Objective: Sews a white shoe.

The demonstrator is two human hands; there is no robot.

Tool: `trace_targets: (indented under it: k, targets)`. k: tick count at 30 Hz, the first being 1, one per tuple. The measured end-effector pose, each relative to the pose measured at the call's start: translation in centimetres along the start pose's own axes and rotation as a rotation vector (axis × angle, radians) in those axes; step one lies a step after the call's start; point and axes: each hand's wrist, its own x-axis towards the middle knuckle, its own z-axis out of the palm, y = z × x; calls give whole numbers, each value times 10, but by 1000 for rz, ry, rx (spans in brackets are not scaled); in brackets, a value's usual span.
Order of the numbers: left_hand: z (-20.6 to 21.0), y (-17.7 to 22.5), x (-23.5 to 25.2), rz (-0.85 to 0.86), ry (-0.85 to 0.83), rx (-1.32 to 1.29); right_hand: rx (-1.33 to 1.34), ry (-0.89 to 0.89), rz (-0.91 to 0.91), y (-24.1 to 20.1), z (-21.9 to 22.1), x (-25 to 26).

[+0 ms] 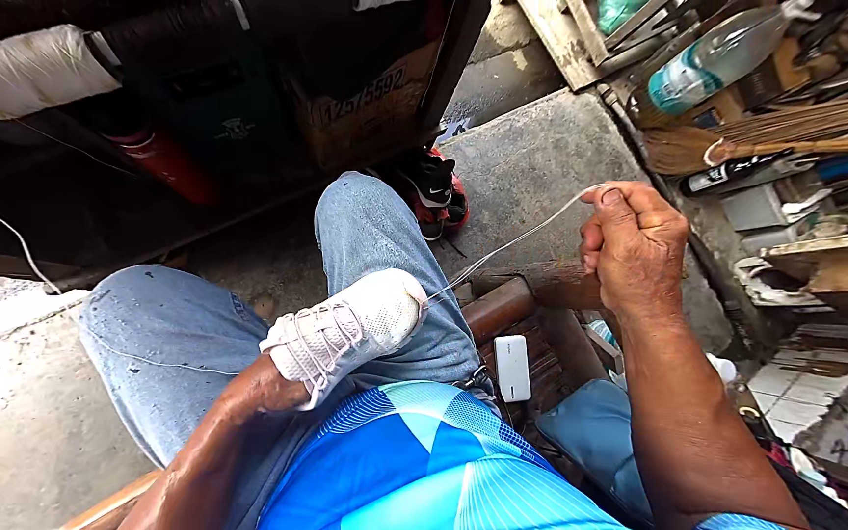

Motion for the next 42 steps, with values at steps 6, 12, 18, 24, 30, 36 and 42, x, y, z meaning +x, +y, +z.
trace_targets:
  k: [6,12,18,24,30,36,42]
  targets:
    - [5,0,6,-75,-21,85,59,-483,-205,-40,78,-29]
    - [20,20,-24,-39,187,594,65,-706,-208,-42,106,-16]
    - [-8,25,-82,-49,340,523,120,-682,-153,-37,108,-12]
    - [-57,15,-175,-567,567,747,132,-672,-173,-37,106,-13]
    - [-10,41,-114,-138,465,525,339,-682,-249,-35,98,-11]
    - [27,14,-40,-101,323,587,137,-770,-278,-15,58,-12]
    - [13,2,-28,-108,280,481,-32,-749,-209,-4,54,-27]
